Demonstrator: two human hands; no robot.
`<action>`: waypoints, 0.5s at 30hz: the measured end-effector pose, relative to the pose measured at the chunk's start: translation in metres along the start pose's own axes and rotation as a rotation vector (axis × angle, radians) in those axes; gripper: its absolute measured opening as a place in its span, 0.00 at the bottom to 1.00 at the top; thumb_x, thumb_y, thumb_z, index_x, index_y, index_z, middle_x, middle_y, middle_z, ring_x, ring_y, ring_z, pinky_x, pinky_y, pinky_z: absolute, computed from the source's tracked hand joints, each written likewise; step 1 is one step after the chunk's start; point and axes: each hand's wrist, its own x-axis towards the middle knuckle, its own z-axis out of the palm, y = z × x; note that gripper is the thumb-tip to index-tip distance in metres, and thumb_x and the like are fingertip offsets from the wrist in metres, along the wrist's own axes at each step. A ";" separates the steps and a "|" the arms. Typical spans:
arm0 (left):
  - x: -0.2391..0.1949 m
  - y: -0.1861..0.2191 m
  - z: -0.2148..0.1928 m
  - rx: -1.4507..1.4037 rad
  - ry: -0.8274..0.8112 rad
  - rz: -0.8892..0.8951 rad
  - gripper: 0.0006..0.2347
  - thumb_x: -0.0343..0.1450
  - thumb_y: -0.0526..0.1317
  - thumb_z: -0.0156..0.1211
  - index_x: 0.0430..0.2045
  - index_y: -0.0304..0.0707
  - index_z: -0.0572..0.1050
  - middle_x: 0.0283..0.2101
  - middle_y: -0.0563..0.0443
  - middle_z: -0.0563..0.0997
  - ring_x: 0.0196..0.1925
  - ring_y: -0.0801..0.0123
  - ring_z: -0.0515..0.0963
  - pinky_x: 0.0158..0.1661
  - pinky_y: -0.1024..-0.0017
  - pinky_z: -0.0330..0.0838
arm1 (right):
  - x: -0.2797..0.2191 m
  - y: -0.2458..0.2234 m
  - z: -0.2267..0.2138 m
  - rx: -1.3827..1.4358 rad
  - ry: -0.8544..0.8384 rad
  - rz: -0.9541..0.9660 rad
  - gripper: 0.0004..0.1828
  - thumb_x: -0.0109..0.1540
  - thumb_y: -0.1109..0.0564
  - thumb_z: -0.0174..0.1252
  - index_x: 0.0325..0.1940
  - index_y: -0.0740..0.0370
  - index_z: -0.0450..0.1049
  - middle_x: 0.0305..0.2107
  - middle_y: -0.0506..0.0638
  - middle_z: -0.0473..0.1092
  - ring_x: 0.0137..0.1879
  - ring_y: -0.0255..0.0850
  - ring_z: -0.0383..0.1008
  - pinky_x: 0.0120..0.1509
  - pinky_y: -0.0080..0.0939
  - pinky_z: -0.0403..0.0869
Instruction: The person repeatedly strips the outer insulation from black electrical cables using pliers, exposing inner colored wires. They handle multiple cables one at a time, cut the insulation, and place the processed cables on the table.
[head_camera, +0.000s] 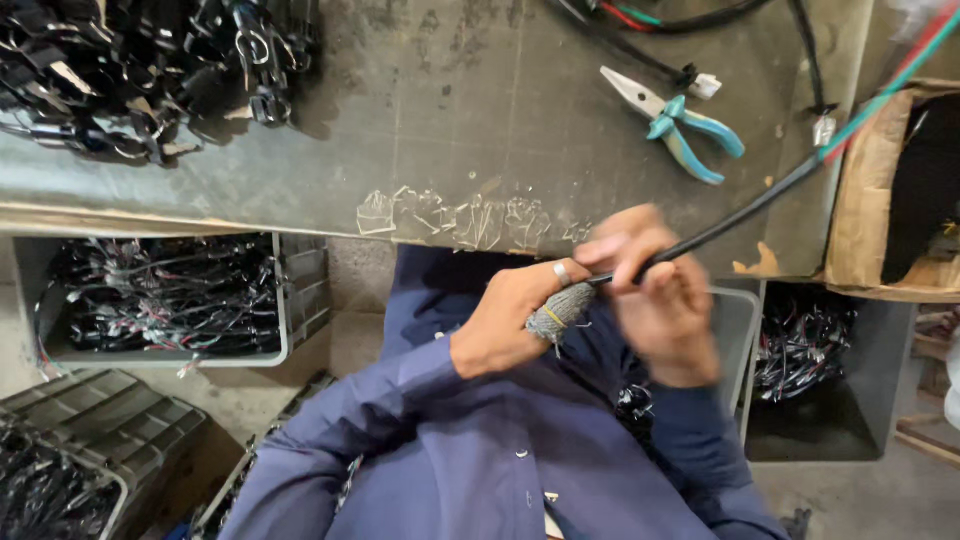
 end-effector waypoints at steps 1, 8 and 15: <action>0.000 0.001 -0.005 0.007 -0.039 -0.049 0.09 0.73 0.35 0.58 0.46 0.38 0.73 0.37 0.42 0.80 0.37 0.58 0.82 0.41 0.68 0.75 | -0.007 0.005 -0.001 -0.191 0.046 0.048 0.17 0.66 0.43 0.62 0.44 0.60 0.78 0.48 0.53 0.68 0.53 0.37 0.71 0.62 0.37 0.70; 0.009 -0.003 -0.034 -0.108 -0.097 0.028 0.19 0.69 0.35 0.65 0.52 0.35 0.66 0.47 0.45 0.74 0.48 0.60 0.78 0.49 0.68 0.74 | -0.042 0.022 -0.047 -0.370 0.214 0.088 0.15 0.62 0.66 0.67 0.52 0.65 0.74 0.47 0.54 0.77 0.54 0.38 0.79 0.62 0.35 0.77; -0.009 -0.012 -0.026 0.164 0.028 0.188 0.16 0.71 0.33 0.65 0.54 0.37 0.72 0.51 0.46 0.79 0.53 0.56 0.80 0.53 0.65 0.73 | -0.050 0.041 -0.012 -0.478 0.234 0.102 0.20 0.63 0.67 0.66 0.57 0.63 0.68 0.47 0.54 0.76 0.55 0.37 0.78 0.59 0.34 0.78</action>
